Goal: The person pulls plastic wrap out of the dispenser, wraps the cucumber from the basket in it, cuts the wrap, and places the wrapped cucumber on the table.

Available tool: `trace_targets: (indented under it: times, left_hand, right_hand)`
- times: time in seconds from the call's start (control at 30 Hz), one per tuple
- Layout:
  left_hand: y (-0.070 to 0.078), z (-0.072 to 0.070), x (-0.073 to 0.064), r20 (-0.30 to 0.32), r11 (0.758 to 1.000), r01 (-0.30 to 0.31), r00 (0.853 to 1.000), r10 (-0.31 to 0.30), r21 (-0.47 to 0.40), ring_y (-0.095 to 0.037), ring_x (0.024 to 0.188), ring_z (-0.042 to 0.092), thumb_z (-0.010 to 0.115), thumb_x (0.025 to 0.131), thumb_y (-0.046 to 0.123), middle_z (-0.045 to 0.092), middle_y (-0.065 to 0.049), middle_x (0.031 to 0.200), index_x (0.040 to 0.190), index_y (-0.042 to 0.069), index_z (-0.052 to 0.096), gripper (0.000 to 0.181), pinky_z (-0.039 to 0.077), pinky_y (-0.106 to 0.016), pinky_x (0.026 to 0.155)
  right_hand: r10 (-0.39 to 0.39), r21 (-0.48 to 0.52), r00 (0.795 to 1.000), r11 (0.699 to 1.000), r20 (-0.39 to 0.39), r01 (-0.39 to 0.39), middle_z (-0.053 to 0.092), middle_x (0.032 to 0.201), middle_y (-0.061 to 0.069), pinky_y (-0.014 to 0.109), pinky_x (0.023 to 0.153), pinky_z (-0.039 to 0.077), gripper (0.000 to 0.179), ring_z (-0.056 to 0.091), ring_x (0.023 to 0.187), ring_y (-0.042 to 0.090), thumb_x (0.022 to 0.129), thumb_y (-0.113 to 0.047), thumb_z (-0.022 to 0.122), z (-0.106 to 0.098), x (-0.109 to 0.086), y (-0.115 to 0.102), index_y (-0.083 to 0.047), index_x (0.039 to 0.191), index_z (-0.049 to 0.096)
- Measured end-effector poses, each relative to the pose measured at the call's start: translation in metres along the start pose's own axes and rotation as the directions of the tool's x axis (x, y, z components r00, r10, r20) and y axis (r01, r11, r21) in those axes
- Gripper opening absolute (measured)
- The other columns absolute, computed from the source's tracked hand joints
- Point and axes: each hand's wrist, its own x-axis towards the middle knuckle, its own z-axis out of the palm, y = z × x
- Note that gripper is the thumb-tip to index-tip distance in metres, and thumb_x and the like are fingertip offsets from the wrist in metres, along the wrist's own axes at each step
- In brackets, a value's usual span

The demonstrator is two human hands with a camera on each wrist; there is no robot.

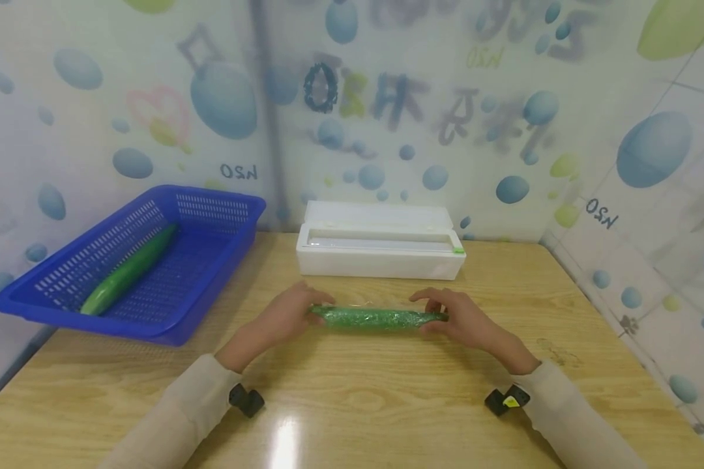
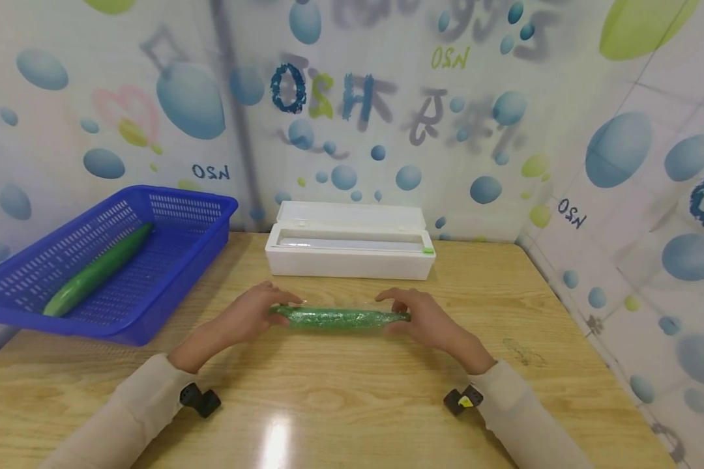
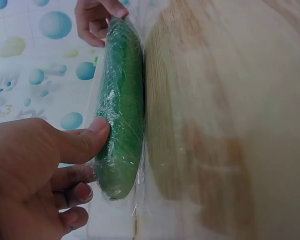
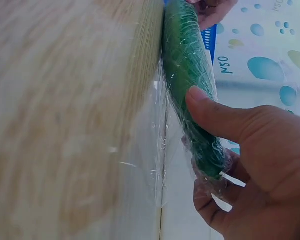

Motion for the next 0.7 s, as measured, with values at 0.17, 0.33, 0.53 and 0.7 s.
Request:
trace_targets:
  times: [0.17,0.33,0.53,0.7]
  left_hand:
    - [-0.0005,-0.0010,-0.0004,0.006,1.000,0.003,1.000,-0.003,0.004,-0.017,0.076,0.050,0.077,0.078,0.011,0.068,-0.005,0.089,0.098,0.010,0.064,0.025,0.046,-0.033,0.067]
    - [-0.0011,-0.0006,-0.0002,0.036,1.000,0.025,0.999,-0.024,-0.011,-0.017,0.078,0.049,0.075,0.081,0.011,0.066,-0.002,0.090,0.096,0.011,0.062,0.020,0.046,-0.032,0.068]
    - [-0.0015,-0.0006,0.0013,0.052,1.000,0.027,0.998,-0.027,0.002,-0.017,0.083,0.050,0.079,0.078,0.018,0.066,-0.002,0.095,0.101,0.008,0.064,0.029,0.046,-0.032,0.074]
    - [-0.0047,0.0017,0.0019,0.023,1.000,0.012,1.000,-0.013,0.016,-0.022,0.093,0.054,0.084,0.070,0.018,0.063,-0.004,0.101,0.103,0.008,0.065,0.040,0.047,-0.037,0.085]
  right_hand:
    - [0.010,0.014,1.000,1.000,-0.004,-0.010,0.063,0.086,-0.008,0.030,0.066,0.049,0.031,0.056,0.075,0.008,0.078,-0.014,0.078,-0.0015,0.0007,-0.0019,-0.016,0.108,0.067]
    - [0.050,0.022,0.998,0.998,0.024,-0.050,0.065,0.087,-0.007,0.029,0.066,0.050,0.026,0.057,0.075,0.008,0.080,-0.016,0.077,-0.0030,0.0013,-0.0027,-0.016,0.104,0.069]
    - [0.067,0.020,0.996,0.997,0.050,-0.068,0.064,0.086,-0.008,0.026,0.064,0.048,0.022,0.055,0.072,0.008,0.082,-0.018,0.075,-0.0036,0.0017,-0.0024,-0.015,0.103,0.069]
    - [0.072,0.025,0.995,0.997,0.062,-0.074,0.063,0.084,-0.008,0.026,0.063,0.047,0.019,0.053,0.070,0.008,0.084,-0.018,0.073,-0.0036,0.0013,-0.0023,-0.013,0.102,0.069]
